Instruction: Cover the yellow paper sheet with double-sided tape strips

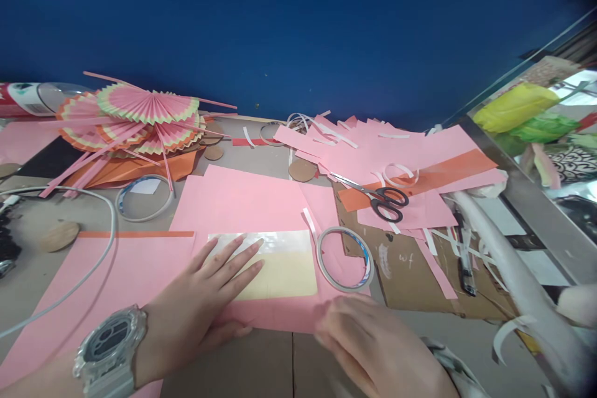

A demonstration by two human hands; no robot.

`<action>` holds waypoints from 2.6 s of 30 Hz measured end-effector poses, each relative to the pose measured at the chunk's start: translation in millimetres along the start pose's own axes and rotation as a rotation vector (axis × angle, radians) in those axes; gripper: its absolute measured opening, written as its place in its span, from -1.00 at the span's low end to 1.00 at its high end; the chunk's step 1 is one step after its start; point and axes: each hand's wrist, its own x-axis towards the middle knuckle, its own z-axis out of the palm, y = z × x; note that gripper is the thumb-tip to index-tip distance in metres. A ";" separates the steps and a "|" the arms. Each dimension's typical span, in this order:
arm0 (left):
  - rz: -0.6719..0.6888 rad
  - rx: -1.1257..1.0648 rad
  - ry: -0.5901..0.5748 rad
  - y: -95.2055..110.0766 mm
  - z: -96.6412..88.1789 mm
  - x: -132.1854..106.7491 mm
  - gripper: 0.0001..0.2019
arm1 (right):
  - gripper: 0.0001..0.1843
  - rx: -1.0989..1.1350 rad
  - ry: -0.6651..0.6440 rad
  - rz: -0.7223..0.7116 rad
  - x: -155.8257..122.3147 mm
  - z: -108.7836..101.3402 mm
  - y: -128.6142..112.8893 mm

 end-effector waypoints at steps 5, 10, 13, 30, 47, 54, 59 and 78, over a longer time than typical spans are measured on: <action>0.008 0.005 -0.018 -0.5 -1.8 -0.9 -0.37 | -0.80 -0.218 0.090 0.194 3.2 2.0 13.1; 0.003 -0.015 -0.013 -1.2 -0.9 1.2 -0.30 | -0.88 -0.328 0.027 0.295 -2.4 5.3 27.1; -0.001 0.010 0.001 0.4 1.8 7.2 -0.27 | -0.85 -0.288 0.070 0.283 -4.8 -3.0 29.1; 0.003 -0.041 -0.024 17.0 2.9 37.1 -0.22 | -0.73 -0.272 0.159 0.153 37.0 26.6 14.7; -0.322 -0.676 0.182 19.8 -35.4 26.4 -0.63 | -0.83 0.170 0.234 -0.023 35.0 10.8 16.9; -0.263 -0.839 0.065 27.5 -48.6 54.6 -0.86 | -0.80 0.220 0.177 -0.005 30.1 14.0 17.2; -0.348 -0.786 0.024 20.7 -41.4 49.3 -0.90 | -0.87 0.218 0.246 -0.026 28.8 11.8 17.9; -0.355 -0.215 0.308 -53.0 -56.3 33.6 -0.71 | -0.76 0.068 0.202 -0.031 33.2 14.9 15.8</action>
